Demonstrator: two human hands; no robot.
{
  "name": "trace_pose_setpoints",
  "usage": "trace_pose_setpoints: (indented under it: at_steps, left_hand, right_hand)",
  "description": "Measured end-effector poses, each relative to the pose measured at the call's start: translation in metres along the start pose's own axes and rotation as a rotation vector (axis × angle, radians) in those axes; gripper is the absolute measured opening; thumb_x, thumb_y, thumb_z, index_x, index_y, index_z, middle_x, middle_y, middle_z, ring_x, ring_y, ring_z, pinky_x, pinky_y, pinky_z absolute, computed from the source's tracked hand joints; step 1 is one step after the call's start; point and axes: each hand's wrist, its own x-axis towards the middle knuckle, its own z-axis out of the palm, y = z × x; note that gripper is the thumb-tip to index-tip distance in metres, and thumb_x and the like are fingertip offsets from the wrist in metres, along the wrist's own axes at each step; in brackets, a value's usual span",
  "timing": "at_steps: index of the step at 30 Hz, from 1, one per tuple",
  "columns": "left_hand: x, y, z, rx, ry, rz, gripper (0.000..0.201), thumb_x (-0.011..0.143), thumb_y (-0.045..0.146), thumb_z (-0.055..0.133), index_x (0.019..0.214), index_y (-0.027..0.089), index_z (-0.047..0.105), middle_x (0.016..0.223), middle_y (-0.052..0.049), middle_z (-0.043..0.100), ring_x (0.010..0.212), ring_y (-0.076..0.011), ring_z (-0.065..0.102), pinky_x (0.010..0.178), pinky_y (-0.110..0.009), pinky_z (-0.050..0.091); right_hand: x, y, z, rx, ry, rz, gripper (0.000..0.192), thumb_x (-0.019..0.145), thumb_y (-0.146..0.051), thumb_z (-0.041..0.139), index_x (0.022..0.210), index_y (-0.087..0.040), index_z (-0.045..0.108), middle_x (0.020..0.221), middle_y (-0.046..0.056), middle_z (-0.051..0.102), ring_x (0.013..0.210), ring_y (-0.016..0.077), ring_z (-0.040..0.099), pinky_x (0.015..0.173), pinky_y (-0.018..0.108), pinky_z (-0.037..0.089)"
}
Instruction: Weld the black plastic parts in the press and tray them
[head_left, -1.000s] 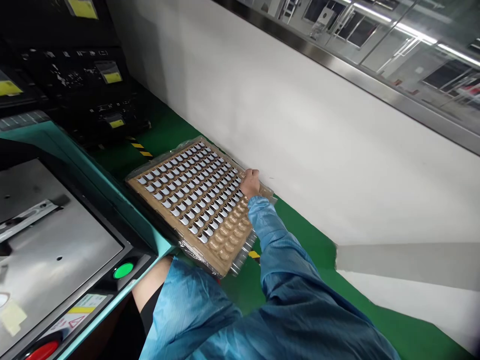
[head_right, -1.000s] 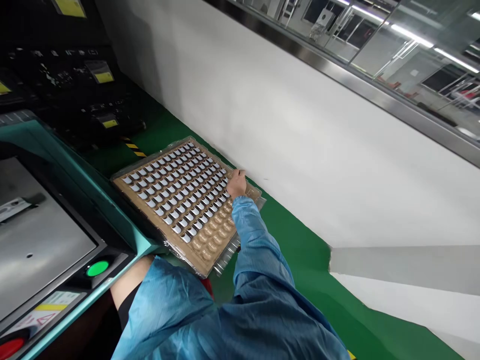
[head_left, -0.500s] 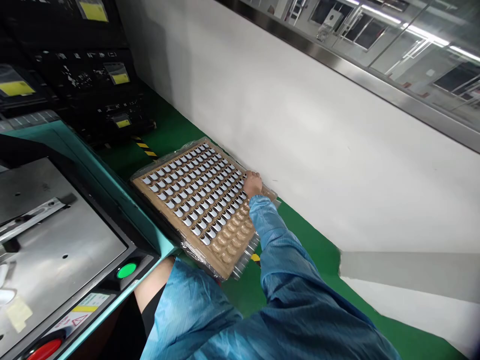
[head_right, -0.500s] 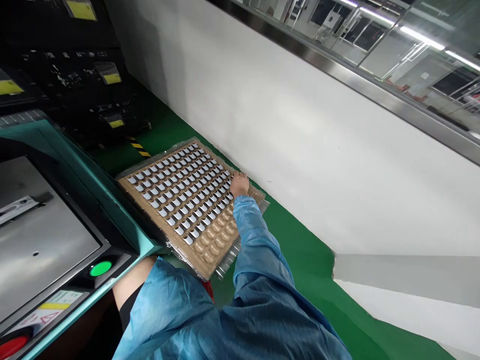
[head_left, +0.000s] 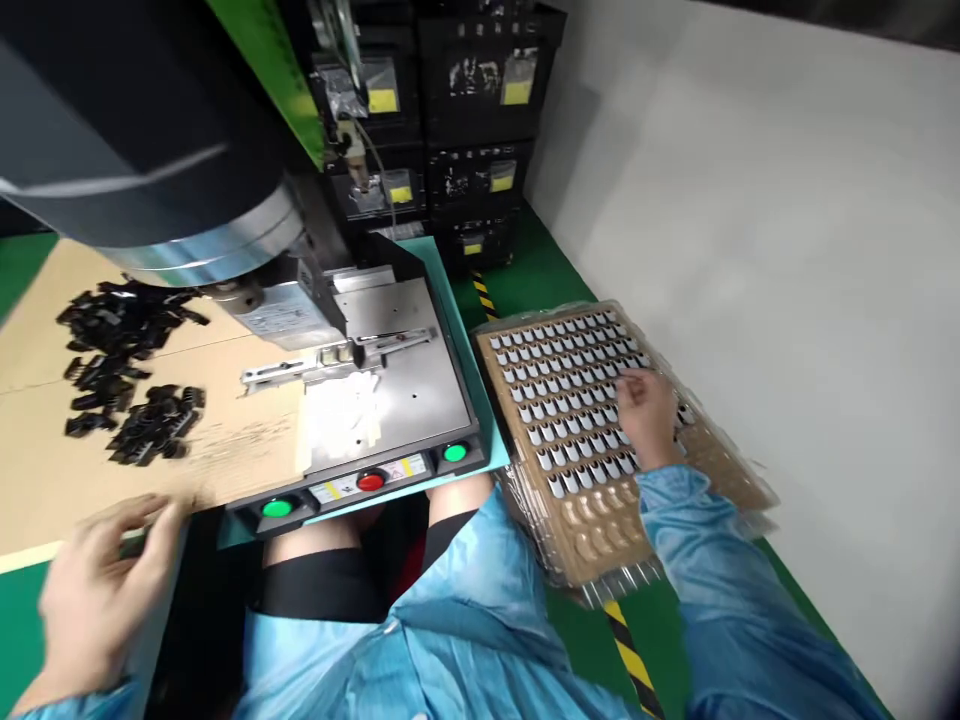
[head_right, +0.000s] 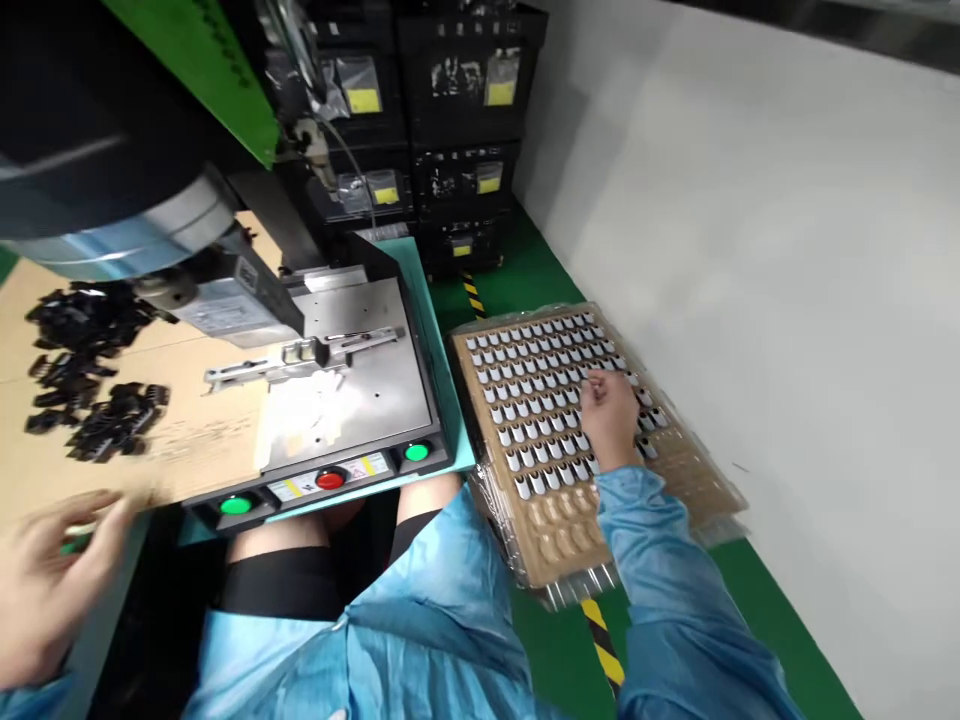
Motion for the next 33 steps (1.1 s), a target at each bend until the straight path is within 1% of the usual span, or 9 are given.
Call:
trace_pose_setpoints:
  at_steps: [2,6,8,11,17,21,26,29,33]
  left_hand:
    - [0.0,0.009,0.014,-0.121,0.088,0.07,0.015,0.101,0.051,0.062,0.111,0.041,0.063,0.117,0.002,0.072,0.118,-0.0313,0.068,0.108,-0.063,0.059]
    - [0.027,0.06,0.056,-0.266,0.0,0.372,0.023,0.099,0.046,0.069,0.117,0.032,0.067,0.115,-0.006,0.074,0.106,-0.0309,0.072,0.096,-0.051,0.059]
    - [0.042,0.084,0.075,-0.231,-0.032,0.426,0.026,0.102,0.049,0.066,0.121,0.03,0.067,0.121,-0.008,0.074,0.106,-0.0314,0.071,0.093,-0.049,0.056]
    - [0.057,0.104,0.097,-0.134,-0.051,0.427,0.033,0.105,0.054,0.061,0.121,0.027,0.069,0.118,-0.011,0.073,0.103,-0.0328,0.07,0.087,-0.047,0.051]
    - [0.063,0.106,0.116,-0.077,-0.038,0.408,0.033,0.109,0.048,0.052,0.1,0.024,0.072,0.101,-0.01,0.071,0.091,-0.0296,0.067,0.08,-0.043,0.047]
    - [0.06,0.098,0.113,-0.167,-0.032,0.404,0.032,0.11,0.045,0.051,0.101,0.025,0.074,0.103,-0.01,0.074,0.093,-0.0295,0.069,0.084,-0.044,0.049]
    - [0.059,0.082,0.107,-0.467,0.006,0.352,0.025,0.11,0.043,0.054,0.108,0.026,0.072,0.12,-0.007,0.076,0.107,-0.0263,0.073,0.097,-0.042,0.057]
    - [0.066,0.077,0.103,-0.597,0.041,0.301,0.022,0.108,0.044,0.059,0.105,0.026,0.07,0.124,-0.007,0.077,0.11,-0.0252,0.074,0.098,-0.041,0.06]
    - [0.085,0.073,0.1,-0.616,0.073,0.26,0.021,0.105,0.043,0.061,0.098,0.025,0.068,0.118,-0.007,0.078,0.108,-0.0248,0.076,0.095,-0.039,0.061]
  right_hand:
    - [-0.007,-0.074,0.005,0.209,-0.091,-0.108,0.029,0.102,-0.035,0.054,0.122,-0.021,0.07,0.113,0.013,0.073,0.095,0.0263,0.071,0.091,0.043,0.06]
    - [-0.038,-0.228,0.026,0.423,-0.326,-0.422,0.017,0.102,-0.027,0.062,0.116,-0.026,0.073,0.115,0.008,0.072,0.107,0.0255,0.069,0.096,0.039,0.057]
    - [-0.055,-0.284,0.042,0.433,-0.392,-0.544,0.015,0.1,-0.025,0.067,0.114,-0.026,0.072,0.115,0.007,0.072,0.113,0.0263,0.066,0.099,0.039,0.055]
    - [-0.073,-0.337,0.066,0.328,-0.433,-0.616,0.02,0.098,-0.03,0.074,0.117,-0.026,0.07,0.117,0.007,0.07,0.114,0.0283,0.062,0.099,0.041,0.052]
    - [-0.081,-0.373,0.087,0.073,-0.42,-0.614,0.02,0.102,-0.039,0.07,0.117,-0.026,0.069,0.119,0.01,0.068,0.112,0.031,0.059,0.095,0.044,0.05]
    - [-0.083,-0.371,0.085,0.011,-0.396,-0.669,0.013,0.108,-0.035,0.061,0.109,-0.025,0.069,0.115,0.01,0.068,0.107,0.0292,0.059,0.092,0.041,0.048]
    - [-0.084,-0.362,0.08,-0.005,-0.355,-0.693,0.016,0.11,-0.03,0.057,0.102,-0.024,0.069,0.107,0.01,0.068,0.102,0.0274,0.058,0.089,0.039,0.047]
    - [-0.085,-0.363,0.077,-0.023,-0.344,-0.709,0.017,0.109,-0.03,0.057,0.101,-0.024,0.07,0.106,0.01,0.067,0.101,0.0275,0.057,0.086,0.039,0.047]
    - [-0.083,-0.359,0.069,-0.034,-0.349,-0.723,0.019,0.11,-0.029,0.055,0.103,-0.024,0.071,0.107,0.009,0.067,0.099,0.027,0.057,0.084,0.039,0.046]
